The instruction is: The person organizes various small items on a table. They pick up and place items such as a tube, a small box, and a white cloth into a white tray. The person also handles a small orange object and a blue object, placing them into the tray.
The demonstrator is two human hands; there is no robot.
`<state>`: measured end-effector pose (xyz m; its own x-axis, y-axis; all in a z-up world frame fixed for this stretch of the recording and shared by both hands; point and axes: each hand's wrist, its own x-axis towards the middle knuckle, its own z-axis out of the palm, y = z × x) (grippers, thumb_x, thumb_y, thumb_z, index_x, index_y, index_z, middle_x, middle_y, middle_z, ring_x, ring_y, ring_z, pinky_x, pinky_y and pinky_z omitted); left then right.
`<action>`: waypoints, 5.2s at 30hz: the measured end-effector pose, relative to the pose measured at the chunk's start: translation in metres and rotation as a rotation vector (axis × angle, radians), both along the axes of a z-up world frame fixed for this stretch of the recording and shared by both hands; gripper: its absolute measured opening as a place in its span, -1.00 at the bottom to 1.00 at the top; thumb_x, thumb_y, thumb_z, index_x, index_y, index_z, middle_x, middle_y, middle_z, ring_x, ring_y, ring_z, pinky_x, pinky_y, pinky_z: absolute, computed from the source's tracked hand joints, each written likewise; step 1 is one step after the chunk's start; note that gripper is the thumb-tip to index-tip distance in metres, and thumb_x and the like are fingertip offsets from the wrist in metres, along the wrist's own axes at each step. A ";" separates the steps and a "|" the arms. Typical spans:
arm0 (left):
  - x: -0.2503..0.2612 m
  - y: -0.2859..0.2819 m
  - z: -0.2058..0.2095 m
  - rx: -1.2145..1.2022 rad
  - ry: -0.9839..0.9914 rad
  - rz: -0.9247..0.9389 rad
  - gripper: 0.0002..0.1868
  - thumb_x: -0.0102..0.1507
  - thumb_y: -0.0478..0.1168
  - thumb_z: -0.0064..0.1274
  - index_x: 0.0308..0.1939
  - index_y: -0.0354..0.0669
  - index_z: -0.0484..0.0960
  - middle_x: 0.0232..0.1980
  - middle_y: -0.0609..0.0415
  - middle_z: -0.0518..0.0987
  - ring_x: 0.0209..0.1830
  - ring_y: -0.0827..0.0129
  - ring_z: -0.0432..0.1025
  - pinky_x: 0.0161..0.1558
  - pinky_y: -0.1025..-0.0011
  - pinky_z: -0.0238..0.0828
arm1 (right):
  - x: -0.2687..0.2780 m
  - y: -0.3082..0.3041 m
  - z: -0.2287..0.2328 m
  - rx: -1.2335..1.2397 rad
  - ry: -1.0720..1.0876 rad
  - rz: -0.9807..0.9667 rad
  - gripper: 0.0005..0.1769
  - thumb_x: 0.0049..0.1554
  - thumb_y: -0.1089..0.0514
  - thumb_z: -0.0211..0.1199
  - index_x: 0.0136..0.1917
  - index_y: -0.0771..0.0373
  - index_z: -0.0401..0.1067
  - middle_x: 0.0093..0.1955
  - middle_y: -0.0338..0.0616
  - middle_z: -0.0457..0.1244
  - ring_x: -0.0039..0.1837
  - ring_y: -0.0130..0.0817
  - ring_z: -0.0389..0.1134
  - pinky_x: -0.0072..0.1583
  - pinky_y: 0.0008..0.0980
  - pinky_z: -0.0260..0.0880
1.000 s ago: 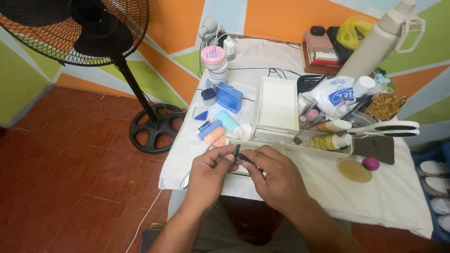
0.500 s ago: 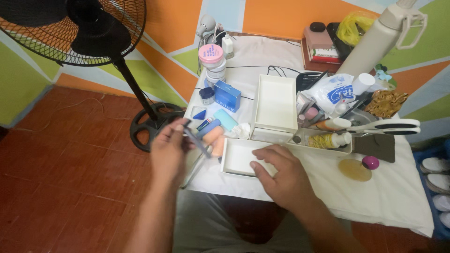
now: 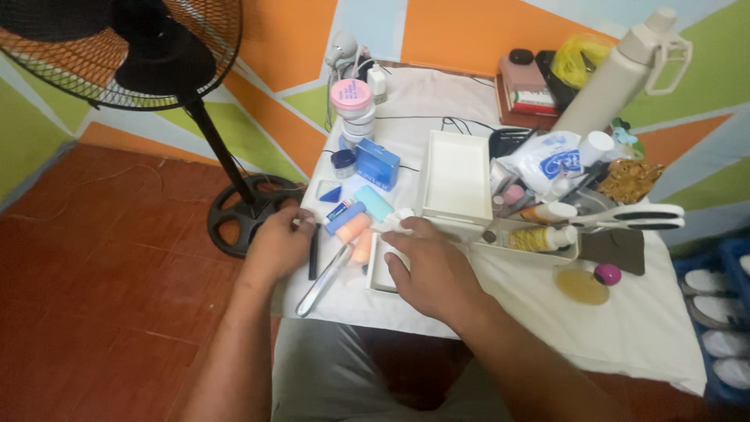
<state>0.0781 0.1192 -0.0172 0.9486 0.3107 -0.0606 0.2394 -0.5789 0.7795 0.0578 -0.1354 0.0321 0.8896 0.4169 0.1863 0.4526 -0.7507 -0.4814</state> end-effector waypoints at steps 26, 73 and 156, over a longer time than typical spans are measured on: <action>-0.036 -0.068 0.061 0.347 -0.002 -0.725 0.24 -0.16 -0.01 0.53 0.49 -0.19 0.16 0.57 -0.10 0.16 0.64 0.10 -0.22 0.43 -0.28 -0.51 | -0.014 -0.058 -0.001 0.066 0.020 -0.101 -0.83 0.07 0.19 0.26 -0.06 0.24 0.57 -0.04 -0.09 0.40 -0.05 -0.14 0.42 -0.02 -0.20 0.44; -0.031 -0.072 0.050 0.294 -0.011 -0.720 0.15 -0.26 -0.05 0.55 0.41 -0.05 0.39 0.41 0.10 0.41 0.63 0.29 -0.07 0.46 -0.31 -0.40 | 0.021 -0.031 0.022 -0.840 0.354 0.341 -0.17 0.02 0.28 0.10 0.57 0.06 0.16 0.62 -0.22 -0.03 0.38 -0.14 0.27 0.27 -0.13 0.34; -0.032 -0.072 0.052 0.267 0.038 -0.705 0.22 -0.23 -0.06 0.55 0.49 0.00 0.29 0.43 0.13 0.39 0.66 0.22 -0.18 0.45 -0.30 -0.48 | 0.032 -0.008 -0.029 -0.165 -0.030 0.131 -0.81 0.09 0.13 0.25 -0.31 0.21 0.53 -0.30 0.04 0.36 -0.19 0.07 0.39 -0.07 0.02 0.38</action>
<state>0.0466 0.0473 0.0349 0.9267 -0.3607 -0.1053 -0.2338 -0.7728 0.5900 0.0903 -0.1438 0.0029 0.8210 0.5554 0.1319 0.5637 -0.7522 -0.3413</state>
